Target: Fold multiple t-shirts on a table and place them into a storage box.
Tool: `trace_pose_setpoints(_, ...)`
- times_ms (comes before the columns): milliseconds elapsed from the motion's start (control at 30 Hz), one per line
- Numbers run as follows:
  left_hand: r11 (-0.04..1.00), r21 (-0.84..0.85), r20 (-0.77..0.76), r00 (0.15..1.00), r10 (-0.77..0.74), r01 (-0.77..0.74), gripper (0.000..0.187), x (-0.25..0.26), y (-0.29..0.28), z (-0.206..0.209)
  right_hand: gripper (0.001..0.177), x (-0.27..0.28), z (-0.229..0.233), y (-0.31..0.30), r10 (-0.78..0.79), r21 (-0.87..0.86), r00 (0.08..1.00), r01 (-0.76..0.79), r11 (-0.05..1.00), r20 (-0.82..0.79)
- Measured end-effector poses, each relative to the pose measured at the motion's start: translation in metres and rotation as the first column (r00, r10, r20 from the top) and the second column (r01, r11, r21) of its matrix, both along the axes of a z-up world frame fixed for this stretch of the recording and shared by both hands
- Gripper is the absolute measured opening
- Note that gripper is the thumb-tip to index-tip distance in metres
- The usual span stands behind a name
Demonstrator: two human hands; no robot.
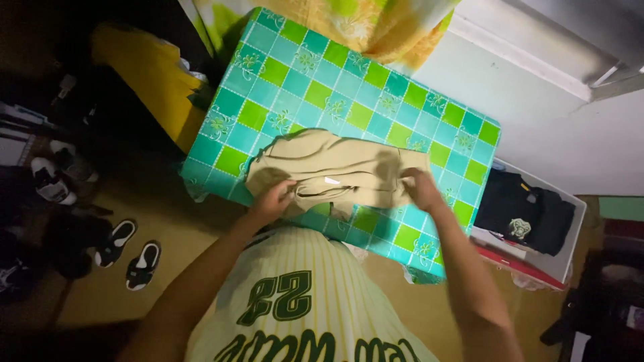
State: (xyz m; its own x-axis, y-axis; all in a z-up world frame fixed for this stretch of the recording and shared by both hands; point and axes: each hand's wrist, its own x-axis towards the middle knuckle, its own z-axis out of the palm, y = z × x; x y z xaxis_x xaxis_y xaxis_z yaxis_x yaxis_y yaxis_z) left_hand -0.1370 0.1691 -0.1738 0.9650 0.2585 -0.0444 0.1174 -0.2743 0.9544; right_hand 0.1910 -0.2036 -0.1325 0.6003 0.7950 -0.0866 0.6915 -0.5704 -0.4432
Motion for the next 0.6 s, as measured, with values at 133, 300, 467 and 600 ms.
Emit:
trace_pose_setpoints(133,0.939,0.344,-0.001,1.0,0.022,-0.02,0.039,0.022,-0.018,0.002,0.023,-0.061,-0.052,0.044,0.008,-0.077,0.999,-0.012,0.997,-0.053)
trace_pose_setpoints(300,0.968,0.249,-0.107,0.994,0.015,0.012,0.023,0.027,-0.026,-0.027,0.021,-0.101,-0.048,0.061,-0.212,-0.048,0.965,0.207,0.977,-0.155)
trace_pose_setpoints(467,0.983,-0.184,0.019,1.0,0.017,-0.014,0.019,0.02,-0.02,0.034,0.039,-0.109,-0.01,0.081,-0.176,0.219,0.982,0.187,0.958,-0.066)
trace_pose_setpoints(600,0.958,-0.286,0.11,0.994,-0.002,0.033,0.021,0.025,-0.022,0.093,0.052,-0.117,0.041,0.128,0.125,0.412,0.99,-0.141,0.9,0.066)
